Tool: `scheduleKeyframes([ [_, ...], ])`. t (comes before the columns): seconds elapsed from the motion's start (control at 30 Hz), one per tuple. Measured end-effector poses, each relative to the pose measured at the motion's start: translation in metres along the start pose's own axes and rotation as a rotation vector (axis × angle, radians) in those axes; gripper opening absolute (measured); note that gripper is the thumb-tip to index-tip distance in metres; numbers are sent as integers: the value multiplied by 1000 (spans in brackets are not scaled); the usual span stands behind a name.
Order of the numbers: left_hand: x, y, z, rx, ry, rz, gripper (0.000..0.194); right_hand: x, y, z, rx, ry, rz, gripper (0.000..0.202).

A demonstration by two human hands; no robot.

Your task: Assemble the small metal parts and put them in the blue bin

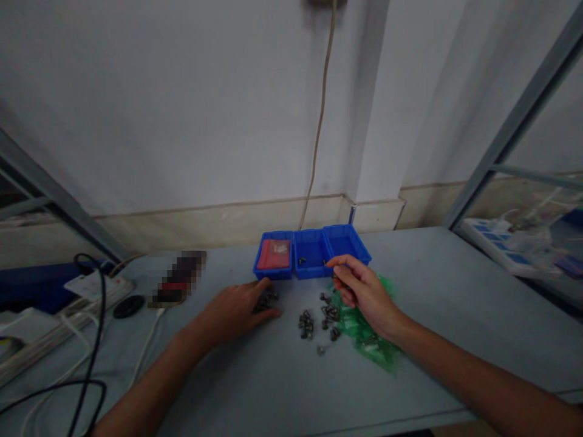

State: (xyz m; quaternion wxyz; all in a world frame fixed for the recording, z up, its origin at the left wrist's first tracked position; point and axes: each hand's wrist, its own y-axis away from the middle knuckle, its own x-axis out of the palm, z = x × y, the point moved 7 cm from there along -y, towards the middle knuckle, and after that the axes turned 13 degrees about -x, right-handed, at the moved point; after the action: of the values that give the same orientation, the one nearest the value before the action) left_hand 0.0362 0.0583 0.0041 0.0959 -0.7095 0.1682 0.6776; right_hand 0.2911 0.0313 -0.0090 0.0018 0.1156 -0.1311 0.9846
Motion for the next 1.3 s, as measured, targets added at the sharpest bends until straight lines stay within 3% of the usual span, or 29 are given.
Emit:
scheduleKeyframes([
  [0.3,22,-13,-10,124,-109,-88,34,-1,-1,0,-15,3,4,28],
  [1.0,10,-14,-23,35,-256,-164,22,1,0,-3,9,-21,10,28],
  [1.3,6,-6,-12,98,-196,-141,14,0,-1,-1,-7,-20,3,28],
])
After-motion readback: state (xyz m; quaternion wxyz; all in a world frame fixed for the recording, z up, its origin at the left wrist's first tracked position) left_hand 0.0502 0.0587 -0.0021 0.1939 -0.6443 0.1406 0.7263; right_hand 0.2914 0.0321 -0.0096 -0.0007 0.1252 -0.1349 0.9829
